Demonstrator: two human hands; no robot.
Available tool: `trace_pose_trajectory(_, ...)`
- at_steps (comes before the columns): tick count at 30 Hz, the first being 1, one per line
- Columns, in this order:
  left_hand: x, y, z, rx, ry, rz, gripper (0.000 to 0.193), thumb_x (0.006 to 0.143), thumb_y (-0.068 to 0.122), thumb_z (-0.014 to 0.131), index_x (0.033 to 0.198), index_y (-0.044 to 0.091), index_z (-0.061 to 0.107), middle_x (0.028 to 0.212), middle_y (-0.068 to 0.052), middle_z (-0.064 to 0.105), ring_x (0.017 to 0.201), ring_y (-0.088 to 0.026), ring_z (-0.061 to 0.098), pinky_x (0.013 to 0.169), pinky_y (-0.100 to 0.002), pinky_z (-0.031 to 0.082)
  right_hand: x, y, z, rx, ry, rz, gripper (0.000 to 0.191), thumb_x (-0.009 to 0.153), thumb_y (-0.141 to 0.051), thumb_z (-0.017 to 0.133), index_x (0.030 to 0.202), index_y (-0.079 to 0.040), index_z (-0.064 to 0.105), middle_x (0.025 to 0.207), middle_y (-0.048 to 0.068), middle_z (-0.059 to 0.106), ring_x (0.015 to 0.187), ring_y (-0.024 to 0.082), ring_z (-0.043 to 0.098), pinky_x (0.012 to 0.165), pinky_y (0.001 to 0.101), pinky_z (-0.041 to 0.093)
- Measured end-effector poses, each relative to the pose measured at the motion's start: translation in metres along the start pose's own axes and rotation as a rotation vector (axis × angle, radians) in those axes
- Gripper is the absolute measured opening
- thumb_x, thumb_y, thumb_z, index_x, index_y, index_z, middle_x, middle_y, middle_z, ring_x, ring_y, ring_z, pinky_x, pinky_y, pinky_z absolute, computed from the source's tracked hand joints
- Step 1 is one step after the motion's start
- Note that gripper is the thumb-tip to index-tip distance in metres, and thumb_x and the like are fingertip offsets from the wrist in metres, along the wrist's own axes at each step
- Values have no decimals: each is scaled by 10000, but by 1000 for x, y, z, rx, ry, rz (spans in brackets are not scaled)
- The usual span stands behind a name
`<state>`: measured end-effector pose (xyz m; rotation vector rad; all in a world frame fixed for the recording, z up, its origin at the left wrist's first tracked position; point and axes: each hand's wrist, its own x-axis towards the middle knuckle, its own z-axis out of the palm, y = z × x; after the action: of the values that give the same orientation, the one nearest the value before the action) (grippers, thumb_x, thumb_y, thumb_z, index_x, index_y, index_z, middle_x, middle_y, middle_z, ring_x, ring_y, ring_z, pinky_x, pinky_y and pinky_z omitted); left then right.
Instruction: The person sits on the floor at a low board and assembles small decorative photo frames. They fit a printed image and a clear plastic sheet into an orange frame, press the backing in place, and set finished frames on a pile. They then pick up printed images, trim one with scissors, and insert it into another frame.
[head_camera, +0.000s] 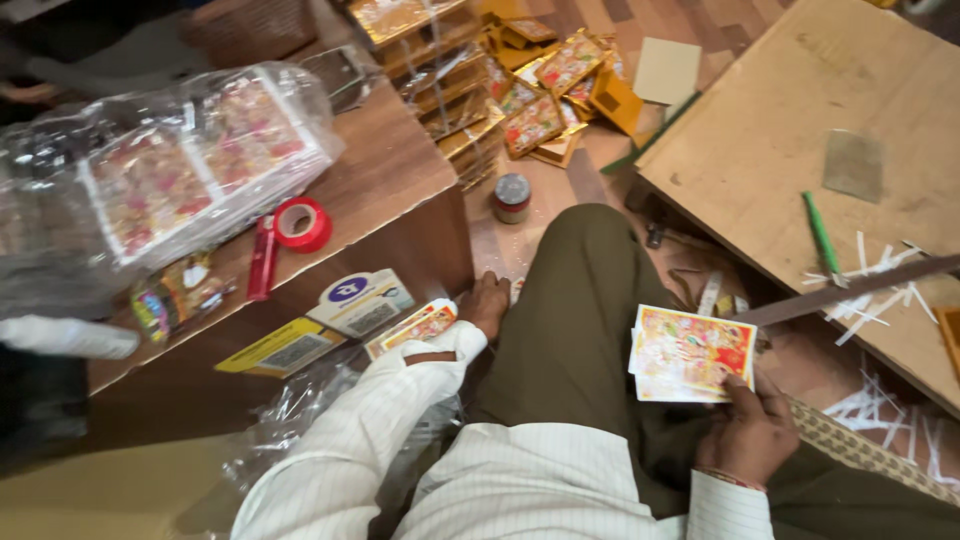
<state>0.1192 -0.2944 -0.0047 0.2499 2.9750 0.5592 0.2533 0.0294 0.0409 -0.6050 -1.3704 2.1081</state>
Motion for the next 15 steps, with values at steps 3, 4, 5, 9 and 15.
trace_pose_trajectory(3,4,4,-6,-51,-27,98,356,856,-11,586,1205,59,576,1197,-216,554,1144,-425,594,919,-497,533,3,1,-3,-5,7,-10,285,935,108,652,1217,90,686,1029,132,742,804,174,704,642,255,544)
trace_pose_trajectory(4,5,3,-7,-100,-43,123,379,839,-9,600,1212,53,566,1186,-233,545,1127,-438,587,918,-498,527,4,0,-4,-16,19,-6,285,929,108,652,1211,85,688,1024,128,743,795,175,703,633,258,545)
trace_pose_trajectory(5,6,1,-8,-143,-57,148,404,822,-7,613,1219,47,556,1174,-250,536,1111,-452,580,916,-500,521,4,0,-4,-21,29,0,285,924,107,651,1205,81,691,1018,125,743,786,176,701,624,262,546)
trace_pose_trajectory(9,13,-6,4,-185,22,83,290,873,-67,560,1139,40,600,1140,-267,591,1097,-448,612,918,-488,527,1,-3,-2,44,12,16,253,926,106,650,1172,61,687,1019,131,743,812,185,726,643,281,582)
trace_pose_trajectory(15,23,-11,3,-339,156,89,258,786,-7,698,1038,25,647,1044,-247,650,1025,-443,629,903,-479,513,-5,-8,2,18,13,16,260,941,124,643,1191,76,695,1045,132,748,822,175,724,662,264,583)
